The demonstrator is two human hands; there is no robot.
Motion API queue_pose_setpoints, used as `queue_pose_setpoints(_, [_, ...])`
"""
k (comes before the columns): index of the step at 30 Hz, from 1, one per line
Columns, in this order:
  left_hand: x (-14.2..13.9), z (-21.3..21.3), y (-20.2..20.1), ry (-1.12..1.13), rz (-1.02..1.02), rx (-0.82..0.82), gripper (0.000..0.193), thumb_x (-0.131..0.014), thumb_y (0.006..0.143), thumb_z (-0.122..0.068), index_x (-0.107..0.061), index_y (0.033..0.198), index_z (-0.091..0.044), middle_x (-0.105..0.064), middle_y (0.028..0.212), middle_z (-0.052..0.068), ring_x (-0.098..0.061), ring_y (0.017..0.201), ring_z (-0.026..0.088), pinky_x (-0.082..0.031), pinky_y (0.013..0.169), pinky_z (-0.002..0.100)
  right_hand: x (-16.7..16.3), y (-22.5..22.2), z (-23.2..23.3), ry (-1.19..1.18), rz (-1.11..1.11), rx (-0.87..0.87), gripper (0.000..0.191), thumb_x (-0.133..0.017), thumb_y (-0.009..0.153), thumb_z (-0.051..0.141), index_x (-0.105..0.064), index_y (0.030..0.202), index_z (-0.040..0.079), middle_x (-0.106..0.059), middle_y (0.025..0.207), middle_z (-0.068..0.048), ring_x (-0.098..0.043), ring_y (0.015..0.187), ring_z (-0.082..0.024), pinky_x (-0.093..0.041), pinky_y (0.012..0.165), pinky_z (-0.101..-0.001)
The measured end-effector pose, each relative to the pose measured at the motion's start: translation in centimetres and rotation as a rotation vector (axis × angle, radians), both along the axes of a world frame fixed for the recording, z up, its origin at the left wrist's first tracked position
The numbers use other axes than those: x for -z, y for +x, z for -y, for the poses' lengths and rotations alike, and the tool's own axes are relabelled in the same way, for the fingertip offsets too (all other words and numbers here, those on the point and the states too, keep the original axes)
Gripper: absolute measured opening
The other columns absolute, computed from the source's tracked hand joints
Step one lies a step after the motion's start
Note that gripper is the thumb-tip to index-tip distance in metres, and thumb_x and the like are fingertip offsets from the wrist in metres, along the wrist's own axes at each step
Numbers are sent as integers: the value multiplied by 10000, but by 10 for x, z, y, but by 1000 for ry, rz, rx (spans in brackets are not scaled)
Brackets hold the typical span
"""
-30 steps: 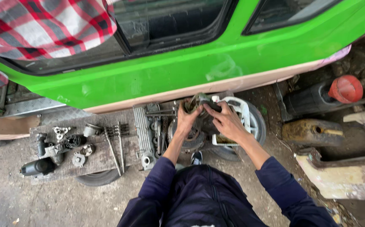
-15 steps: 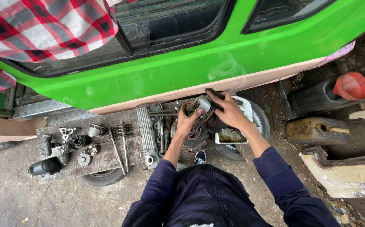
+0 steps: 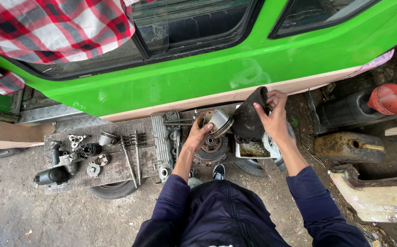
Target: The person kneels beside a green vehicle and works on engine components laid on the ground. They wipe a piston with a dark cloth, fit the piston into the cylinder, handle the cylinder block and clutch parts, and arrange the components on the ground mat.
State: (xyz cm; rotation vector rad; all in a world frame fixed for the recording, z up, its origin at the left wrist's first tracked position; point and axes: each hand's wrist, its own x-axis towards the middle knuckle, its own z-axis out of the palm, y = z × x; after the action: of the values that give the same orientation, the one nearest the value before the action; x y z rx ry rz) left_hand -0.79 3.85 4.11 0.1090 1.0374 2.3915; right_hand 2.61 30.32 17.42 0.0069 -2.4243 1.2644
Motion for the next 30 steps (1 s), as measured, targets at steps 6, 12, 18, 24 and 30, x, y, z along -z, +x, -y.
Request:
queue_pose_setpoints(6, [-13, 2, -1, -49, 40, -2, 937, -914, 726, -339, -447, 1479, -34, -544, 1375, 152, -531, 1320, 273, -401, 1200, 374, -15, -8, -6, -32, 220, 12, 278, -745, 978, 198, -572, 1062, -3, -676, 794, -78, -586, 738, -99, -489, 666, -257])
queue_pose_setpoints(12, [-25, -2, -3, -116, 24, 16, 991, -921, 682, -354, -415, 1487, -75, -520, 1422, 164, -494, 1367, 282, -371, 1216, 384, -30, -11, -4, 185, 283, 91, 240, -747, 1006, 224, -666, 978, -1, -659, 724, -137, -559, 616, -167, -441, 590, -338])
queue_pose_setpoints(18, [-38, -20, -11, -195, -45, 64, 1093, -924, 613, -485, -436, 1492, -58, -534, 1389, 205, -541, 1316, 352, -468, 1152, 460, -34, -18, 2, 390, 42, 39, 194, -695, 1024, 241, -756, 1060, 60, -759, 982, -128, -686, 766, -228, -528, 678, -366])
queue_pose_setpoints(24, [-35, -31, -16, -136, -18, 87, 1069, -922, 650, -461, -400, 1502, -80, -526, 1384, 214, -557, 1315, 338, -487, 1145, 396, -39, -35, -22, -99, 288, 17, 347, -677, 1057, 285, -736, 1157, -42, -755, 1058, -192, -722, 920, -267, -579, 815, -382])
queue_pose_setpoints(30, [-18, -30, -7, -213, 113, 58, 1080, -893, 634, -473, -355, 1491, -95, -549, 1362, 195, -576, 1267, 355, -525, 1064, 469, -16, -13, -43, -983, 619, 199, 412, -595, 1007, 217, -563, 1364, 15, -654, 1308, -179, -694, 1130, -251, -575, 1002, -402])
